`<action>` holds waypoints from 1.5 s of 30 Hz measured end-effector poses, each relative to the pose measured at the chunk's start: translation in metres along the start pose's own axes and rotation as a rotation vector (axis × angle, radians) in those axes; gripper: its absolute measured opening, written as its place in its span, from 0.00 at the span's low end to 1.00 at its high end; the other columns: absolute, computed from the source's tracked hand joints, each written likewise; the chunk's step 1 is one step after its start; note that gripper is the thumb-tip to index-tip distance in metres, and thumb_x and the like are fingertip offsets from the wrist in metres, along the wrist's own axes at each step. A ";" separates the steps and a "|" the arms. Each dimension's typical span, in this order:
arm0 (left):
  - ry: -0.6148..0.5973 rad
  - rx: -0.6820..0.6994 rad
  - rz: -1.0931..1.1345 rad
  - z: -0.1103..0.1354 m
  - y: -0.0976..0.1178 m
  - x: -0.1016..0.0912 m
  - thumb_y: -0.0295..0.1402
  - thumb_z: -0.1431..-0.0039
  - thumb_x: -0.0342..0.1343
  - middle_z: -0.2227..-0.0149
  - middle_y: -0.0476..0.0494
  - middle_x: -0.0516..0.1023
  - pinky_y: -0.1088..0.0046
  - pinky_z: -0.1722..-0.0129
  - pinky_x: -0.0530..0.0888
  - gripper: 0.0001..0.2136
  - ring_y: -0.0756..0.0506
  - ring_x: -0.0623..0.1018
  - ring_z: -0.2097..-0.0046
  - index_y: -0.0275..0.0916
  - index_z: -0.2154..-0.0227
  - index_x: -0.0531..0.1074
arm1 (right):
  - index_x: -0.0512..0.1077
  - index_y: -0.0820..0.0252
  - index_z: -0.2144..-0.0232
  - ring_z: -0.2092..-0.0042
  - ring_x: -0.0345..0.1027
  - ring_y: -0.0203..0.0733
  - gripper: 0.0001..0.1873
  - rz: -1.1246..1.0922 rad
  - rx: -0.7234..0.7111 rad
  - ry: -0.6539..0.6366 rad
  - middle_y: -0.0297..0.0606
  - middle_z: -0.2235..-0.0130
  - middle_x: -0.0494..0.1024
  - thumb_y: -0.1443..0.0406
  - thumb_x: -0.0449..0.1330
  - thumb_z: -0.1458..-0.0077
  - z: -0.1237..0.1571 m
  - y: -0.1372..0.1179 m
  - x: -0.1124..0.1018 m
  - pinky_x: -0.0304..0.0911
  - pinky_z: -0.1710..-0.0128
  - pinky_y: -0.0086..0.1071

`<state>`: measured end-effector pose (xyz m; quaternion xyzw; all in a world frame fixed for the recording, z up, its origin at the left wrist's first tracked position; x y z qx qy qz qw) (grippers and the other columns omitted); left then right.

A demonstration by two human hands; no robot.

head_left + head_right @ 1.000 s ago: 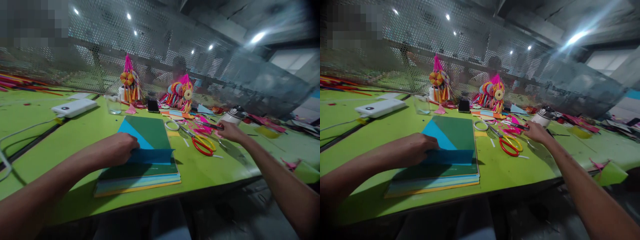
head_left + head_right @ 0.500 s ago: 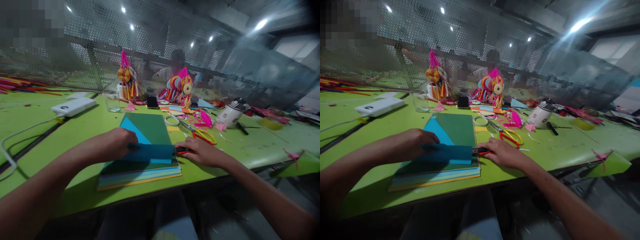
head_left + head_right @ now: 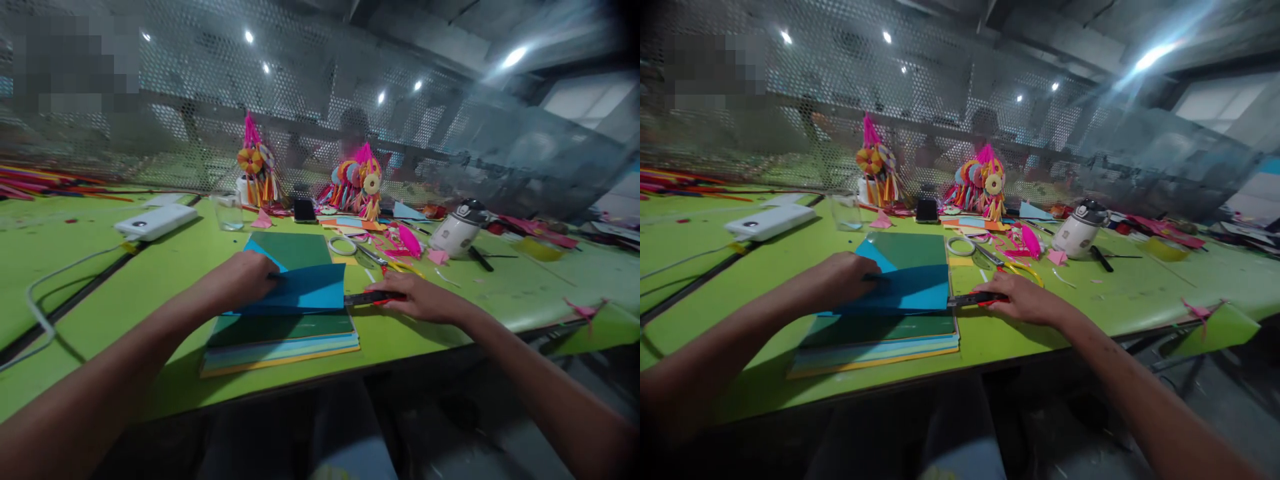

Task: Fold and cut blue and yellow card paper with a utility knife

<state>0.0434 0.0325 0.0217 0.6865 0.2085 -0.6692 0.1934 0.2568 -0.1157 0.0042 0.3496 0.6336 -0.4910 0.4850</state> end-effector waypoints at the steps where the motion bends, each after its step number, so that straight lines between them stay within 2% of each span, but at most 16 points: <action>1: -0.001 -0.015 -0.020 0.000 0.000 0.001 0.30 0.44 0.51 0.72 0.42 0.79 0.73 0.72 0.63 0.09 0.46 0.75 0.71 0.38 0.72 0.77 | 0.71 0.53 0.46 0.58 0.67 0.45 0.19 0.014 -0.001 0.004 0.42 0.60 0.74 0.60 0.56 0.39 -0.003 0.002 0.000 0.62 0.57 0.36; 5: -0.044 -0.079 -0.136 0.004 0.006 0.008 0.31 0.42 0.49 0.68 0.39 0.80 0.71 0.72 0.65 0.11 0.42 0.78 0.68 0.38 0.69 0.77 | 0.73 0.56 0.49 0.59 0.68 0.44 0.17 0.022 -0.017 -0.022 0.42 0.61 0.74 0.60 0.56 0.39 -0.011 0.003 0.006 0.62 0.58 0.36; 10: -0.063 -0.037 -0.193 0.008 0.014 0.013 0.32 0.41 0.47 0.63 0.37 0.80 0.69 0.69 0.69 0.12 0.40 0.79 0.62 0.36 0.66 0.77 | 0.72 0.55 0.48 0.59 0.68 0.44 0.17 0.007 -0.006 -0.011 0.42 0.60 0.75 0.62 0.55 0.38 -0.009 0.003 0.013 0.62 0.57 0.36; 14: -0.093 -0.026 -0.246 0.004 0.013 0.016 0.35 0.39 0.48 0.62 0.36 0.80 0.68 0.66 0.70 0.13 0.39 0.79 0.61 0.36 0.66 0.77 | 0.71 0.54 0.47 0.57 0.67 0.45 0.18 0.020 -0.001 -0.031 0.43 0.59 0.75 0.61 0.54 0.38 -0.006 0.003 0.015 0.62 0.56 0.36; 20: -0.129 0.047 -0.317 -0.004 0.014 0.021 0.34 0.38 0.48 0.62 0.36 0.79 0.67 0.64 0.71 0.13 0.39 0.78 0.61 0.36 0.66 0.77 | 0.68 0.50 0.44 0.55 0.66 0.46 0.20 0.029 -0.001 -0.060 0.43 0.56 0.74 0.60 0.53 0.37 0.002 0.003 0.017 0.62 0.54 0.37; 24: -0.029 0.184 -0.317 -0.005 0.017 0.028 0.36 0.36 0.50 0.65 0.37 0.78 0.65 0.61 0.72 0.12 0.39 0.77 0.59 0.35 0.64 0.76 | 0.69 0.54 0.45 0.56 0.66 0.45 0.21 -0.004 -0.007 -0.040 0.44 0.58 0.73 0.56 0.53 0.37 0.006 0.003 0.022 0.61 0.55 0.37; 26: 0.078 0.193 -0.265 -0.001 0.016 0.027 0.38 0.35 0.49 0.62 0.36 0.77 0.64 0.60 0.72 0.14 0.39 0.77 0.59 0.34 0.55 0.73 | 0.70 0.55 0.45 0.59 0.66 0.44 0.21 -0.006 0.008 -0.002 0.44 0.59 0.73 0.55 0.52 0.36 0.005 0.003 0.023 0.61 0.57 0.36; 29: 0.283 0.212 -0.209 0.008 0.019 0.019 0.38 0.34 0.49 0.48 0.31 0.72 0.59 0.53 0.72 0.22 0.37 0.74 0.51 0.39 0.40 0.61 | 0.71 0.55 0.46 0.60 0.65 0.43 0.21 0.024 0.031 0.055 0.43 0.61 0.71 0.55 0.50 0.35 0.004 0.002 0.024 0.61 0.58 0.36; 31: 0.357 0.313 -0.196 0.014 0.027 0.015 0.33 0.34 0.48 0.38 0.34 0.63 0.52 0.44 0.65 0.23 0.34 0.67 0.41 0.47 0.37 0.57 | 0.71 0.54 0.47 0.60 0.65 0.43 0.21 0.052 0.042 0.068 0.43 0.61 0.71 0.55 0.49 0.35 0.002 0.000 0.026 0.61 0.58 0.37; 33: 0.340 0.447 -0.165 0.016 0.034 0.019 0.29 0.34 0.47 0.34 0.41 0.58 0.49 0.39 0.57 0.23 0.35 0.58 0.35 0.53 0.38 0.59 | 0.72 0.53 0.47 0.61 0.65 0.43 0.21 0.070 0.051 0.073 0.42 0.61 0.70 0.55 0.49 0.35 0.000 -0.002 0.027 0.61 0.59 0.37; 36: 0.240 0.560 -0.076 0.011 0.034 0.031 0.27 0.33 0.44 0.38 0.43 0.64 0.53 0.40 0.60 0.21 0.37 0.60 0.36 0.51 0.40 0.63 | 0.72 0.53 0.47 0.62 0.65 0.42 0.20 0.064 0.054 0.078 0.41 0.62 0.69 0.55 0.49 0.35 -0.001 -0.005 0.029 0.61 0.59 0.36; 40: 0.182 0.569 -0.021 0.005 0.027 0.042 0.29 0.32 0.41 0.41 0.39 0.69 0.59 0.45 0.67 0.20 0.39 0.68 0.41 0.46 0.41 0.65 | 0.72 0.54 0.48 0.61 0.66 0.43 0.20 0.059 0.059 0.081 0.42 0.62 0.71 0.56 0.49 0.35 0.003 -0.008 0.030 0.62 0.59 0.36; 45: 0.175 0.535 -0.021 0.005 0.026 0.041 0.29 0.32 0.40 0.41 0.40 0.69 0.60 0.48 0.69 0.20 0.39 0.70 0.44 0.48 0.41 0.65 | 0.72 0.56 0.47 0.58 0.67 0.45 0.21 0.075 0.097 0.100 0.44 0.61 0.74 0.56 0.48 0.34 0.016 -0.007 0.028 0.63 0.57 0.38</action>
Point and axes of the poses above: each hand's wrist, its own z-axis away from the middle knuckle, its own x-axis out of the palm, y = z × x, the point moved 8 cm from there along -z, towards the middle knuckle
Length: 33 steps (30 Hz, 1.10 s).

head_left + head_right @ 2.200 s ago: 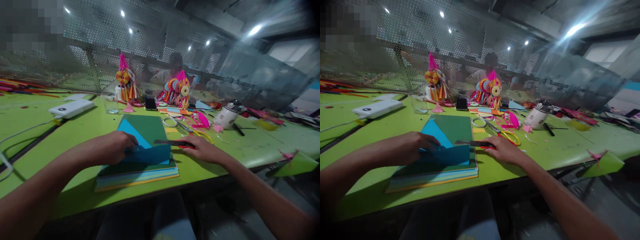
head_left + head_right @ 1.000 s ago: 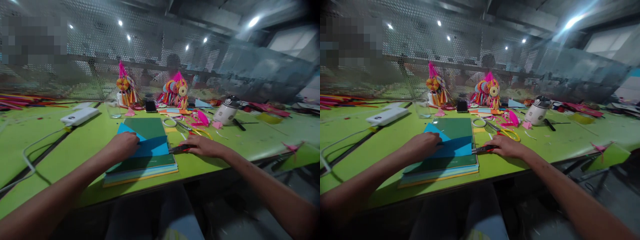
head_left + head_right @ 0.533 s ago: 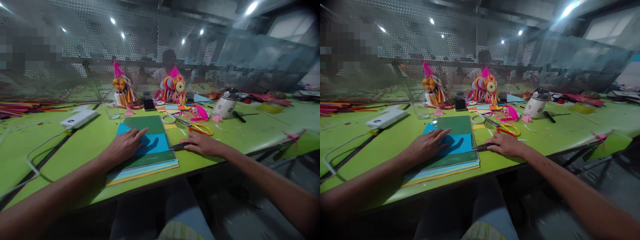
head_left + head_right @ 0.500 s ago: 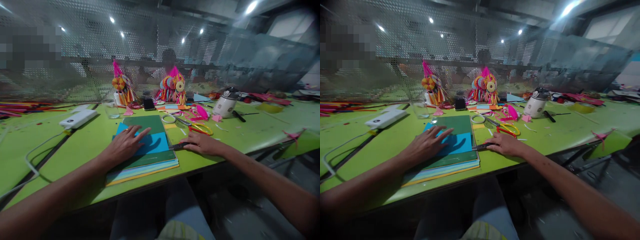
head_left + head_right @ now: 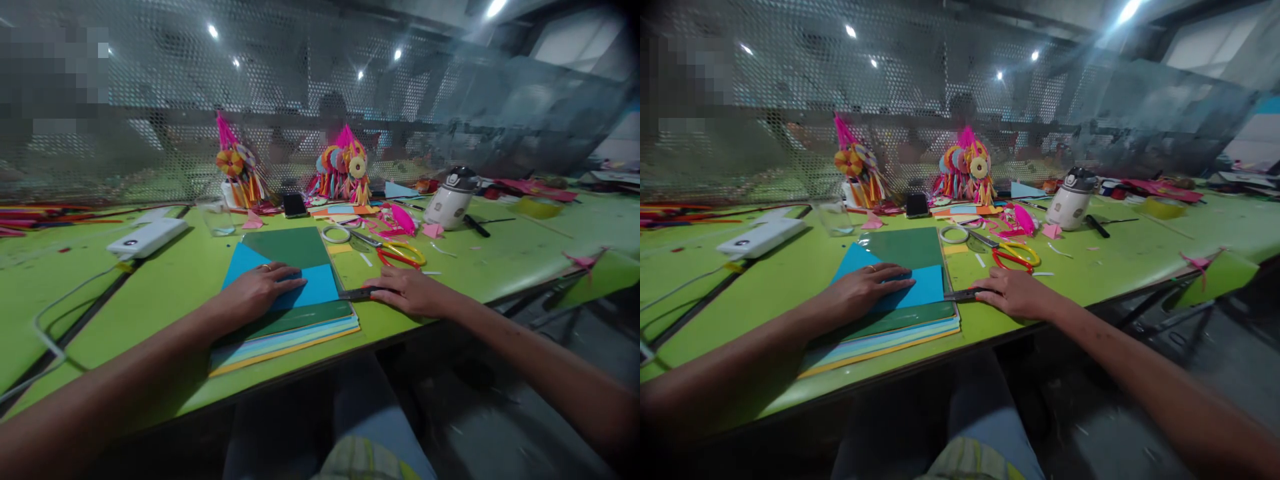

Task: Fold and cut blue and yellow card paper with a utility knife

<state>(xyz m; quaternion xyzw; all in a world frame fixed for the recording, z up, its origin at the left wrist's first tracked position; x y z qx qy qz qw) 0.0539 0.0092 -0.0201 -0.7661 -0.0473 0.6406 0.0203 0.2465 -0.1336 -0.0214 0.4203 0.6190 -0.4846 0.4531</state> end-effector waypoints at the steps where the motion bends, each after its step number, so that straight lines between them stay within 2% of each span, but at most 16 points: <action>1: 0.006 0.004 -0.001 0.000 0.000 -0.001 0.29 0.32 0.40 0.41 0.40 0.69 0.59 0.48 0.70 0.20 0.39 0.71 0.45 0.48 0.41 0.65 | 0.72 0.56 0.47 0.58 0.68 0.45 0.21 0.005 0.006 0.002 0.44 0.60 0.74 0.56 0.48 0.34 0.002 0.001 0.000 0.63 0.56 0.38; 6: 0.045 0.031 0.011 -0.001 0.000 -0.001 0.31 0.32 0.40 0.43 0.38 0.71 0.59 0.49 0.71 0.20 0.40 0.72 0.46 0.47 0.42 0.67 | 0.72 0.56 0.47 0.58 0.68 0.45 0.21 0.010 0.013 -0.005 0.44 0.61 0.74 0.56 0.47 0.34 0.002 0.001 0.001 0.64 0.57 0.38; 11: 0.014 0.013 0.016 -0.001 -0.001 0.000 0.29 0.32 0.39 0.42 0.38 0.70 0.56 0.49 0.71 0.21 0.38 0.72 0.46 0.47 0.41 0.66 | 0.72 0.56 0.47 0.60 0.68 0.44 0.21 0.010 0.011 -0.008 0.43 0.61 0.74 0.56 0.47 0.34 -0.004 -0.003 0.003 0.63 0.59 0.37; 18: 0.046 0.024 0.042 -0.001 -0.001 -0.001 0.30 0.32 0.40 0.42 0.38 0.70 0.59 0.49 0.71 0.20 0.39 0.72 0.46 0.48 0.41 0.66 | 0.72 0.56 0.47 0.60 0.68 0.43 0.21 -0.006 0.043 0.000 0.42 0.62 0.73 0.55 0.47 0.34 0.004 -0.005 0.002 0.62 0.59 0.35; 23: 0.039 0.025 0.020 -0.002 -0.001 0.001 0.30 0.32 0.40 0.42 0.38 0.70 0.57 0.50 0.71 0.20 0.38 0.72 0.47 0.47 0.42 0.67 | 0.73 0.56 0.48 0.61 0.67 0.42 0.21 -0.011 0.050 -0.017 0.42 0.63 0.72 0.56 0.48 0.34 -0.004 -0.014 0.002 0.62 0.60 0.34; 29: 0.051 0.025 0.039 -0.002 -0.002 -0.001 0.29 0.33 0.41 0.43 0.40 0.71 0.61 0.50 0.70 0.20 0.41 0.72 0.48 0.48 0.43 0.68 | 0.73 0.57 0.48 0.62 0.67 0.41 0.21 -0.009 0.055 -0.004 0.42 0.63 0.72 0.56 0.47 0.34 -0.004 -0.019 0.003 0.61 0.60 0.34; 33: 0.039 0.024 0.027 -0.002 -0.003 0.003 0.28 0.35 0.43 0.43 0.39 0.71 0.60 0.50 0.70 0.21 0.40 0.72 0.48 0.48 0.42 0.67 | 0.73 0.57 0.49 0.63 0.67 0.41 0.21 -0.014 0.045 -0.004 0.42 0.64 0.72 0.56 0.48 0.34 -0.008 -0.023 0.005 0.61 0.62 0.33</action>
Point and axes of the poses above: each hand's wrist, its own z-axis away from the middle knuckle, its own x-axis out of the palm, y = z × x, the point moved 8 cm from there along -z, towards the middle knuckle
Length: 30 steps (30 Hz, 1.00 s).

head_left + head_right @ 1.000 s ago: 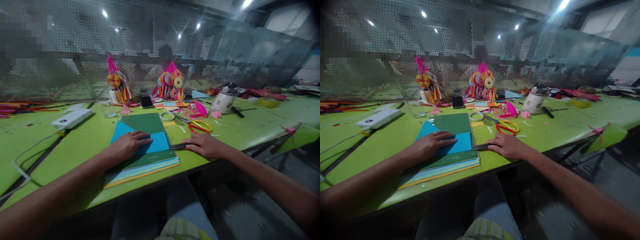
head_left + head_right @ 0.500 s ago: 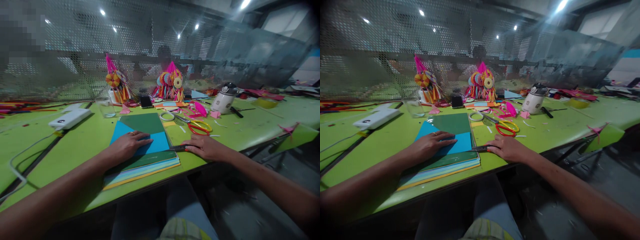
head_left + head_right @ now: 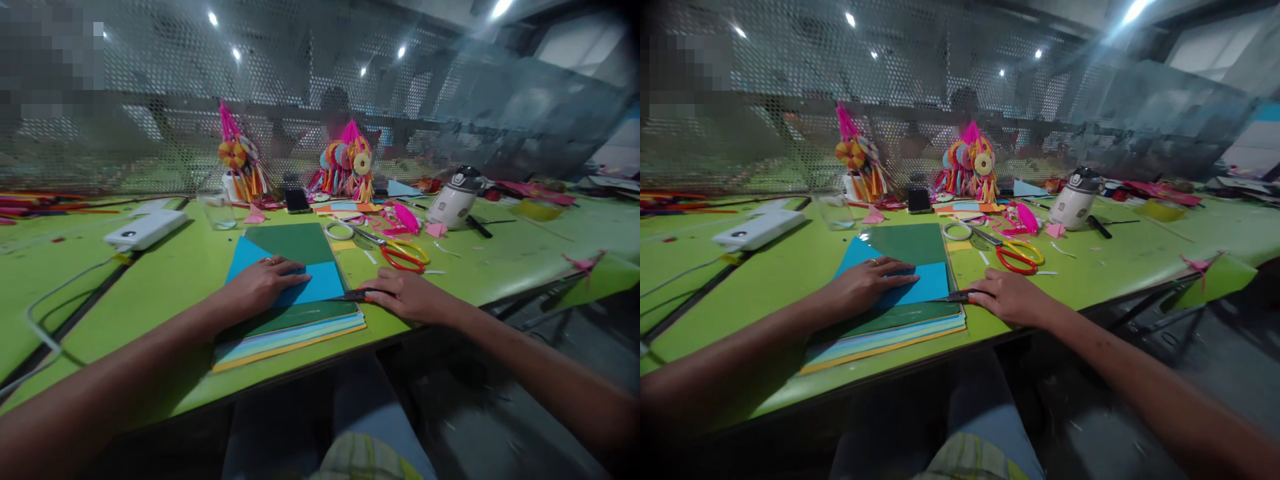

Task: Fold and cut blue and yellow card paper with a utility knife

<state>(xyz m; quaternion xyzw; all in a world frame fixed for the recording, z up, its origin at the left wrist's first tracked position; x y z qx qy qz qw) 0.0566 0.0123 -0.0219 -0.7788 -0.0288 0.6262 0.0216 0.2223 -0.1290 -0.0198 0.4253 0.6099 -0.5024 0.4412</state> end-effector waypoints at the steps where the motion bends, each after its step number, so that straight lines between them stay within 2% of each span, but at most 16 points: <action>1: -0.004 0.000 -0.004 0.000 0.000 0.001 0.28 0.35 0.43 0.42 0.39 0.70 0.60 0.51 0.70 0.21 0.39 0.72 0.48 0.48 0.42 0.67 | 0.73 0.57 0.49 0.62 0.67 0.41 0.20 -0.002 -0.007 -0.004 0.42 0.64 0.72 0.56 0.49 0.34 -0.002 -0.002 0.001 0.61 0.61 0.33; 7: -0.034 -0.009 -0.022 -0.001 0.001 0.002 0.26 0.36 0.43 0.42 0.39 0.70 0.59 0.51 0.69 0.22 0.39 0.71 0.48 0.47 0.42 0.67 | 0.73 0.56 0.48 0.62 0.67 0.42 0.20 0.012 -0.005 -0.018 0.42 0.64 0.72 0.56 0.48 0.34 -0.007 -0.010 0.004 0.61 0.60 0.34; 16: -0.023 -0.018 -0.026 0.000 0.000 0.002 0.28 0.34 0.43 0.42 0.40 0.70 0.60 0.53 0.68 0.21 0.39 0.70 0.48 0.48 0.42 0.66 | 0.75 0.60 0.54 0.60 0.69 0.43 0.19 0.028 0.015 -0.019 0.44 0.62 0.74 0.56 0.49 0.34 -0.011 -0.023 0.005 0.60 0.59 0.34; 20: -0.031 -0.023 -0.035 0.000 0.000 0.003 0.28 0.34 0.42 0.42 0.40 0.69 0.59 0.55 0.68 0.21 0.37 0.70 0.48 0.49 0.42 0.66 | 0.72 0.63 0.60 0.60 0.69 0.45 0.18 0.034 0.101 0.011 0.46 0.61 0.75 0.54 0.52 0.36 -0.008 -0.021 0.002 0.59 0.61 0.35; 23: -0.026 -0.024 -0.036 -0.001 0.000 0.004 0.29 0.33 0.42 0.42 0.40 0.70 0.59 0.55 0.68 0.20 0.37 0.70 0.49 0.48 0.42 0.67 | 0.69 0.62 0.60 0.64 0.69 0.44 0.16 0.017 0.153 0.011 0.43 0.62 0.77 0.54 0.54 0.38 -0.012 -0.024 0.002 0.57 0.66 0.33; 30: 0.020 -0.011 -0.048 0.000 -0.002 0.005 0.29 0.34 0.44 0.43 0.41 0.70 0.61 0.56 0.68 0.20 0.39 0.70 0.51 0.50 0.43 0.67 | 0.66 0.60 0.60 0.62 0.68 0.43 0.13 0.035 0.088 -0.022 0.42 0.60 0.76 0.56 0.51 0.35 -0.016 -0.037 0.004 0.55 0.65 0.32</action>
Point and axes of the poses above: each hand's wrist, its own z-axis away from the middle knuckle, its own x-axis out of the palm, y = z × x, the point moved 8 cm from there along -z, towards the middle knuckle
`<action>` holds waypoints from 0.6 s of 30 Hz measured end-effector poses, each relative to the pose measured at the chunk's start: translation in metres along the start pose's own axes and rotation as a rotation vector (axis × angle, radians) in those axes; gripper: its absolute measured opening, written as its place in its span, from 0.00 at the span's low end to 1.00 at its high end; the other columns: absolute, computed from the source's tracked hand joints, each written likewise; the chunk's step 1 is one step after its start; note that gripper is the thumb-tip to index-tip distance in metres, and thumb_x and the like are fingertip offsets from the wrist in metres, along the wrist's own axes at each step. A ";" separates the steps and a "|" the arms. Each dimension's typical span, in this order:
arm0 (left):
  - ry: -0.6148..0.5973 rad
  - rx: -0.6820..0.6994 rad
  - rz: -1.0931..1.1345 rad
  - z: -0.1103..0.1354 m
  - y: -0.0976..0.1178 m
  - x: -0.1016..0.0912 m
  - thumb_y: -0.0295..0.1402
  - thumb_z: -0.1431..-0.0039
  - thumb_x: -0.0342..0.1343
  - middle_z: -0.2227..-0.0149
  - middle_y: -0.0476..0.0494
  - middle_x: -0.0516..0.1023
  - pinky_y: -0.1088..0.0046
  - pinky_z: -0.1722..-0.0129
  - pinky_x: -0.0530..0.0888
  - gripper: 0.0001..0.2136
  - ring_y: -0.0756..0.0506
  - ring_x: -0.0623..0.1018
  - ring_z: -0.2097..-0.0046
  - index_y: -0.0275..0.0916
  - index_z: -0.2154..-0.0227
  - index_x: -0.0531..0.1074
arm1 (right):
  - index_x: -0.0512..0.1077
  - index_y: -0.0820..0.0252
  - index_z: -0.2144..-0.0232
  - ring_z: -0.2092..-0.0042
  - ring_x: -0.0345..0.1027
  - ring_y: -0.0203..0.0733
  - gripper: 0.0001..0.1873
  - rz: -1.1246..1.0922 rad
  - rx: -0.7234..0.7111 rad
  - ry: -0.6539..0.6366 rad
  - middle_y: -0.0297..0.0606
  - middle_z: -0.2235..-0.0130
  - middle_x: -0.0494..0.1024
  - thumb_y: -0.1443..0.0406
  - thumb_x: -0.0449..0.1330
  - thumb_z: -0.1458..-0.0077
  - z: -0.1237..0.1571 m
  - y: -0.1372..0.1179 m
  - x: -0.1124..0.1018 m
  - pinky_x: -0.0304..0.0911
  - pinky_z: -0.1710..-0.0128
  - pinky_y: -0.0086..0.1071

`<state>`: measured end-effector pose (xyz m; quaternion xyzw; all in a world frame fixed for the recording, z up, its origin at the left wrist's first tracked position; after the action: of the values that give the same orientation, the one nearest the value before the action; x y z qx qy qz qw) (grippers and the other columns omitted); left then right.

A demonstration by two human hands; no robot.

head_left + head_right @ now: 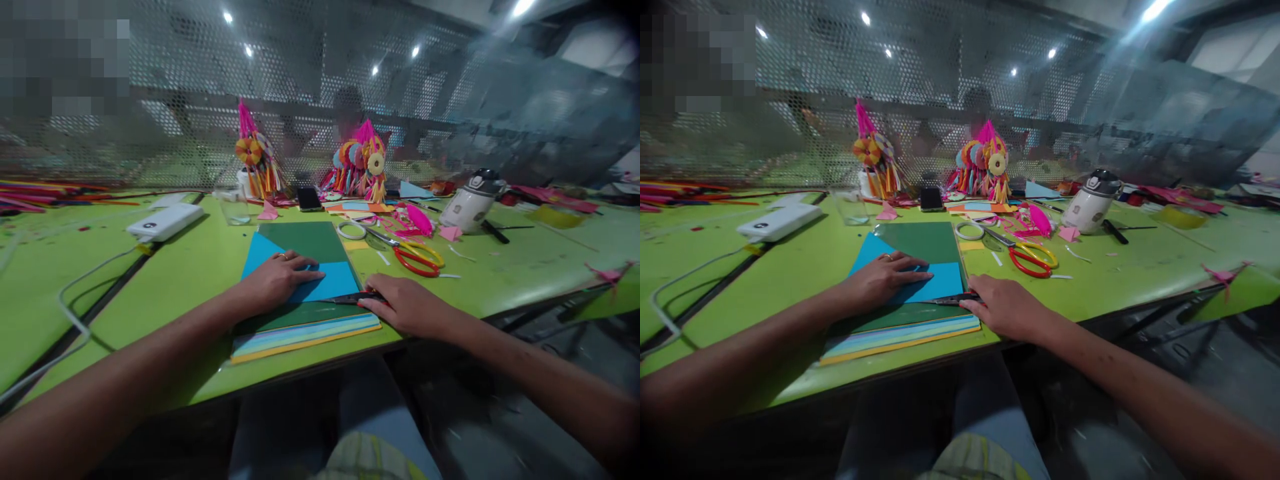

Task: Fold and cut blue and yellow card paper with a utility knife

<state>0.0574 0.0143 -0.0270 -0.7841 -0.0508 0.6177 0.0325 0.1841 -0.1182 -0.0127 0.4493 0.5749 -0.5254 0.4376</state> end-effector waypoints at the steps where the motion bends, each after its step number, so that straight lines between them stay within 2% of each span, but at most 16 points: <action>1: -0.004 -0.002 0.000 0.000 0.000 0.000 0.29 0.34 0.44 0.43 0.42 0.70 0.61 0.56 0.68 0.20 0.39 0.71 0.51 0.50 0.43 0.67 | 0.66 0.60 0.60 0.63 0.68 0.43 0.13 -0.001 -0.006 -0.004 0.42 0.60 0.75 0.56 0.50 0.35 0.000 0.000 0.000 0.55 0.65 0.32; 7: -0.008 -0.010 0.003 0.000 0.002 -0.001 0.28 0.35 0.45 0.44 0.40 0.71 0.60 0.57 0.68 0.20 0.38 0.71 0.51 0.50 0.43 0.67 | 0.66 0.61 0.60 0.60 0.67 0.44 0.13 0.038 -0.082 -0.020 0.43 0.59 0.72 0.57 0.50 0.35 -0.008 -0.010 0.005 0.56 0.62 0.34; 15: 0.028 0.002 0.029 0.000 0.000 -0.002 0.27 0.36 0.47 0.44 0.40 0.71 0.62 0.56 0.68 0.20 0.39 0.71 0.51 0.50 0.43 0.68 | 0.66 0.61 0.60 0.61 0.66 0.43 0.13 0.021 -0.082 0.012 0.42 0.59 0.70 0.57 0.51 0.35 -0.012 -0.012 0.004 0.57 0.62 0.34; 18: 0.062 -0.014 0.083 -0.001 -0.001 -0.001 0.29 0.34 0.45 0.45 0.40 0.72 0.61 0.54 0.69 0.19 0.40 0.72 0.51 0.48 0.44 0.69 | 0.66 0.61 0.61 0.61 0.65 0.42 0.12 -0.008 -0.087 0.023 0.42 0.60 0.70 0.57 0.51 0.36 -0.013 -0.012 0.004 0.57 0.62 0.34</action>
<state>0.0578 0.0151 -0.0258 -0.8045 -0.0216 0.5936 0.0027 0.1716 -0.1054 -0.0130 0.4336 0.6039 -0.4964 0.4483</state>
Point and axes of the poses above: each hand's wrist, its own z-axis away from the middle knuckle, its own x-axis out of the palm, y = z × x, the point moved 8 cm from there along -z, towards the middle knuckle
